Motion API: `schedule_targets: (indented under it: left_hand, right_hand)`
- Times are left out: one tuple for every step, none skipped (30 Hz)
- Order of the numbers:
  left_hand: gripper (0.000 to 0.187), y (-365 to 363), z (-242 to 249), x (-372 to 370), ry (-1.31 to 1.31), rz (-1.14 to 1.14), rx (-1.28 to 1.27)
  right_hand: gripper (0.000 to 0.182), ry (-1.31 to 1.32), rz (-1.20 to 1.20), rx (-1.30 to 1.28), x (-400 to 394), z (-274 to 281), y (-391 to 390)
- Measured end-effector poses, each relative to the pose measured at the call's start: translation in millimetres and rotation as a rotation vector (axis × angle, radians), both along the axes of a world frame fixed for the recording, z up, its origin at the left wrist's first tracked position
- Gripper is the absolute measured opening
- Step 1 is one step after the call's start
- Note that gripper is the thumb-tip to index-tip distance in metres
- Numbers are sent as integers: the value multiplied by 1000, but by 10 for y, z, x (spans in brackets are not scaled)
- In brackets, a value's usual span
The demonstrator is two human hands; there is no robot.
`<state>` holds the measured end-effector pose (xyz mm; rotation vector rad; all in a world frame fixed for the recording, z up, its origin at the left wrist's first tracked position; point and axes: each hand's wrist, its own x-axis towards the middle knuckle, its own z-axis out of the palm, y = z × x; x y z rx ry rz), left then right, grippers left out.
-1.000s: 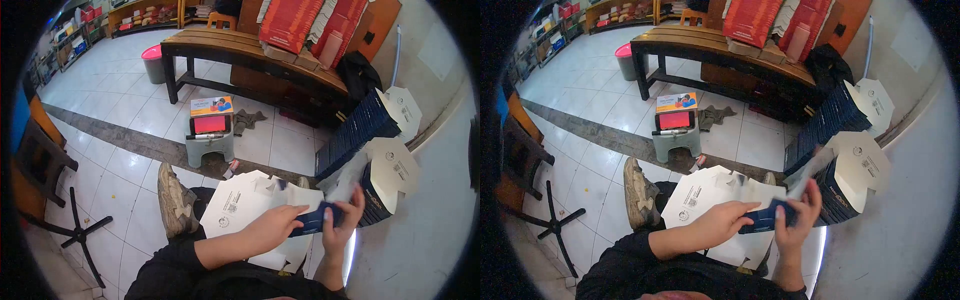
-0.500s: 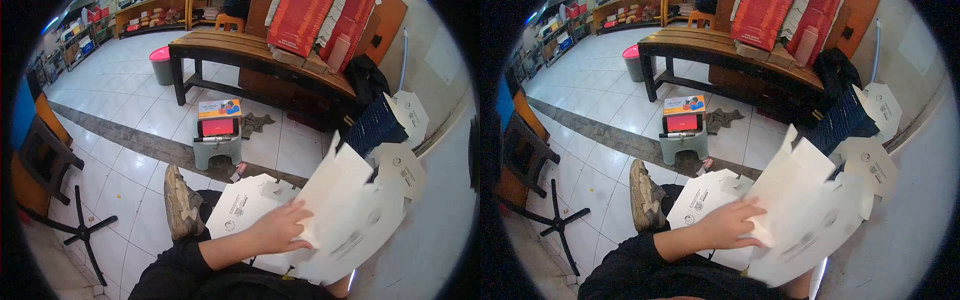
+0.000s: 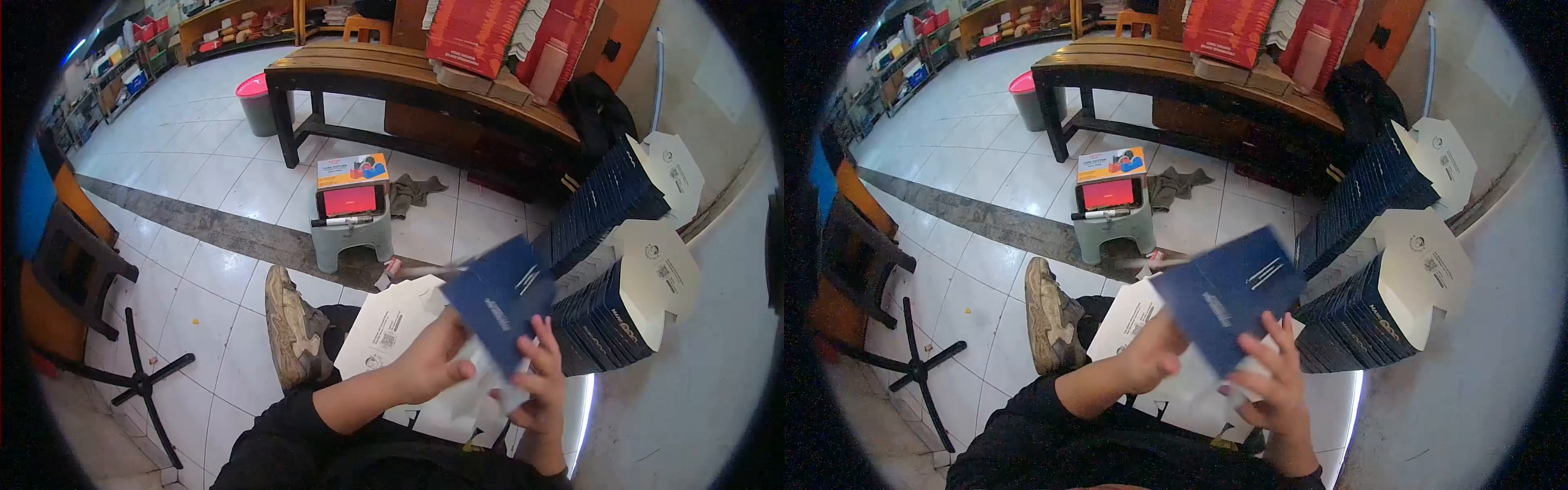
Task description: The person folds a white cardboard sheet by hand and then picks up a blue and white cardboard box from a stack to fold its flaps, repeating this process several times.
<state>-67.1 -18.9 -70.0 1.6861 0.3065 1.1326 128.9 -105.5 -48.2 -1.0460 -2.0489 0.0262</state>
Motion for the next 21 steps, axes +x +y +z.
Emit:
schedule_targets:
  left_hand:
    - [62, -48, 49, -18, -205, -172, -424]
    - [59, -84, 101, -31, -409, -343, -848]
    - [47, -73, 161, -9, -441, -297, -837]
    - [47, -47, 135, -9, -443, -297, -839]
    - [42, -13, 82, -9, -359, -336, -814]
    - [38, 5, 51, -10, -277, -372, -788]
    - [33, -39, 90, 10, -47, -205, -825]
    - [33, -89, 30, 34, -47, -202, -827]
    - [29, -157, -67, 54, -58, -126, -569]
    - [26, -187, -110, 71, -66, -48, -310]
    - [26, -188, -93, 112, -200, -116, -329]
    - [26, -191, -86, 123, -194, -101, -330]
    - [26, -194, -82, 121, -217, -143, -499]
    - [25, -190, -80, 122, -242, -183, -665]
    - [25, -187, -91, 134, -241, -162, -661]
    - [25, -191, -119, 153, -259, -207, -671]
    - [25, -193, -147, 172, -276, -254, -680]
    - [25, -183, -152, 183, -291, -303, -687]
    - [26, -209, -80, 183, -194, -318, -692]
    - [26, -234, -86, 210, -188, -305, -689]
    - [26, -280, -94, 254, -199, -247, -549]
  right_hand:
    - [43, -103, -9, 6, -37, 60, 1]
    - [44, -207, -18, 12, -75, 80, 6]
    - [44, -207, -19, 11, -106, 29, 9]
    - [47, 225, 71, -53, -135, -61, 12]
    - [51, 657, 161, -117, -172, -110, 23]
    - [51, 654, 165, -120, -241, -104, 34]
    - [53, 871, 133, -125, -320, -90, 40]
    - [56, 1090, 97, -127, -364, -86, 43]
    - [57, 967, -59, -140, -266, -137, -5]
    - [57, 972, -53, -143, -209, -158, -18]
    - [56, 782, -113, -169, -167, -178, -12]
    - [55, 591, -167, -194, -108, -192, 2]
    - [50, 388, -151, -173, -1, -132, -13]
    - [50, 395, -132, -177, 34, -66, -21]
    - [51, 313, -68, -182, 52, 0, -27]
    - [51, 231, -4, -184, 72, 16, -17]
    - [52, 221, -39, -144, 99, -59, -24]
    - [52, 229, -24, -141, 73, -134, -27]
    - [50, 372, -93, -115, 34, -205, -31]
    - [48, 514, -165, -92, -5, -247, -25]
    - [42, 451, -250, -61, -37, -238, -20]
